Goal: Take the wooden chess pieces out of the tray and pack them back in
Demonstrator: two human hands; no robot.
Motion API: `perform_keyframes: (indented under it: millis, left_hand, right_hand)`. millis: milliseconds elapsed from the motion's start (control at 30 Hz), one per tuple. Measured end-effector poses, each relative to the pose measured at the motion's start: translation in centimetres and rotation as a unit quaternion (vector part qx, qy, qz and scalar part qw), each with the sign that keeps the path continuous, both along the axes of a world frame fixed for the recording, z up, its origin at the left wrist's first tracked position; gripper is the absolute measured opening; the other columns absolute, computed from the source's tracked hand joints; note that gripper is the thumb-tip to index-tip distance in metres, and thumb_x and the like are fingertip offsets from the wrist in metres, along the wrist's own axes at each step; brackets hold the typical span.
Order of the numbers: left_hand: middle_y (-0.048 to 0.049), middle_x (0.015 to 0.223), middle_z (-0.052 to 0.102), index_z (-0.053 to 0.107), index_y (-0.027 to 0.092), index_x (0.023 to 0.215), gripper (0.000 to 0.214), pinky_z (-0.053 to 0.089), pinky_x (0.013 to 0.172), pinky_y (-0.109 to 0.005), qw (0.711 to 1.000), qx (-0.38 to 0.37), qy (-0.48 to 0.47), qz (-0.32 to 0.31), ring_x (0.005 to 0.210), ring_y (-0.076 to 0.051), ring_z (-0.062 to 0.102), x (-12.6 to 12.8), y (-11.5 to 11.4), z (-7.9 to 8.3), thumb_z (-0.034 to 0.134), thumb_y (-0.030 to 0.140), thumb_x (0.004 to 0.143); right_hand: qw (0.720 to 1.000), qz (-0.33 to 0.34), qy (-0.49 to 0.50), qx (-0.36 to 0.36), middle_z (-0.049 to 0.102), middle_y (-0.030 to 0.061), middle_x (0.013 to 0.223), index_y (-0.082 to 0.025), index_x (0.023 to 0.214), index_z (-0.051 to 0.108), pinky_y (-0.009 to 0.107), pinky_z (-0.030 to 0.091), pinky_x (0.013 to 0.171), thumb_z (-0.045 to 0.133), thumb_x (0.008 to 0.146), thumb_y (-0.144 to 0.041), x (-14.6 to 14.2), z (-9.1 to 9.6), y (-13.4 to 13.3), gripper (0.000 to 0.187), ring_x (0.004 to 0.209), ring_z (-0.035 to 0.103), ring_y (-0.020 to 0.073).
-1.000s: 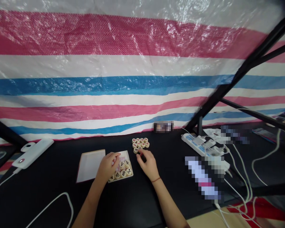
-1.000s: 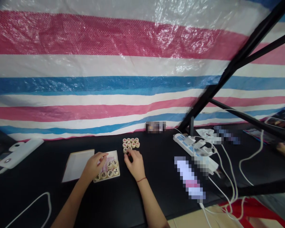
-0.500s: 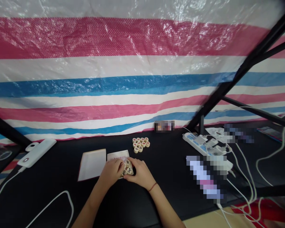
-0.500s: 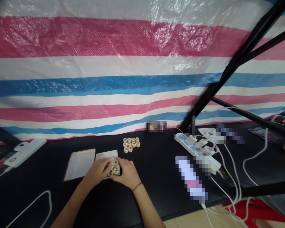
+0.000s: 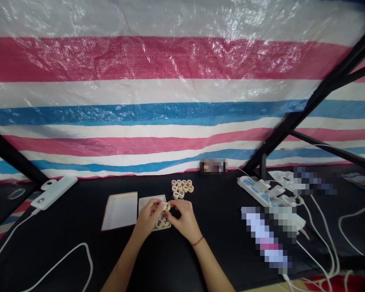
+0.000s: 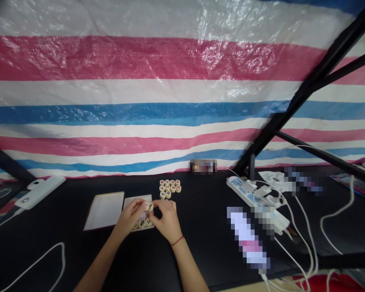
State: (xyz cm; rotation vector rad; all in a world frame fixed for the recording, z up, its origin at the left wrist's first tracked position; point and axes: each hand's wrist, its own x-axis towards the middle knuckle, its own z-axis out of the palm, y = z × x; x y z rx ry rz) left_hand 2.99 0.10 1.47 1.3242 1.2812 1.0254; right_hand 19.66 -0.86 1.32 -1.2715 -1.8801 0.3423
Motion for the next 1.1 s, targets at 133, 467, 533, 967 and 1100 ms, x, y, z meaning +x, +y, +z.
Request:
perform_keyframes:
  millis: [133, 467, 533, 967, 1100]
  left_hand:
    - [-0.0054, 0.090, 0.070, 0.063, 0.017, 0.094, 0.043, 0.055, 0.077, -0.031, 0.994, -0.011, -0.057, 0.092, 0.085, -0.020, 0.068, -0.5, 0.0, -0.6, 0.063, 0.054, 0.071]
    - [-0.0046, 0.091, 0.070, 0.061, 0.017, 0.113, 0.043, 0.056, 0.076, -0.030, 0.997, 0.039, 0.039, 0.057, 0.081, -0.016, 0.068, -0.3, -1.3, -1.2, 0.058, 0.040, 0.077]
    - [-0.0043, 0.092, 0.069, 0.063, 0.020, 0.111, 0.036, 0.056, 0.077, -0.032, 0.990, 0.094, 0.105, 0.030, 0.079, -0.016, 0.067, 0.5, -1.6, -1.3, 0.058, 0.033, 0.079]
    - [-0.0061, 0.090, 0.068, 0.058, 0.020, 0.117, 0.031, 0.051, 0.084, -0.034, 0.903, 0.286, 0.311, 0.074, 0.086, -0.018, 0.064, -2.4, -1.8, -1.9, 0.046, 0.032, 0.091]
    - [-0.0055, 0.083, 0.067, 0.060, 0.018, 0.111, 0.030, 0.052, 0.077, -0.031, 0.898, 0.286, 0.318, 0.102, 0.078, -0.017, 0.063, -4.6, -1.9, -2.8, 0.042, 0.032, 0.091]
  right_hand:
    - [0.985, -0.173, -0.002, 0.011, 0.062, 0.0041, 0.075, -0.017, 0.088, 0.064, 0.029, 0.039, 0.069, 0.053, 0.084, -0.037, 3.2, -1.8, 1.1, 0.023, 0.070, 0.056, 0.0180]
    - [0.977, -0.191, 0.040, -0.080, 0.063, 0.0067, 0.082, -0.016, 0.101, 0.064, 0.031, 0.045, 0.069, 0.050, 0.084, -0.048, 4.1, -2.9, 1.2, 0.039, 0.073, 0.058, 0.0190]
    - [0.986, -0.084, 0.104, -0.101, 0.065, 0.0055, 0.086, -0.017, 0.104, 0.063, 0.029, 0.048, 0.071, 0.057, 0.082, -0.044, 2.3, -1.3, -0.2, 0.035, 0.071, 0.058, 0.0163]
    - [0.975, -0.204, 0.057, -0.066, 0.064, 0.0094, 0.090, -0.014, 0.094, 0.066, 0.031, 0.049, 0.066, 0.053, 0.077, -0.032, 4.8, -2.1, 2.2, 0.028, 0.062, 0.057, 0.0157]
    - [0.977, -0.206, -0.006, -0.061, 0.063, 0.0071, 0.088, -0.016, 0.099, 0.063, 0.030, 0.047, 0.067, 0.049, 0.076, -0.028, 5.8, -3.3, 3.3, 0.029, 0.064, 0.056, 0.0163]
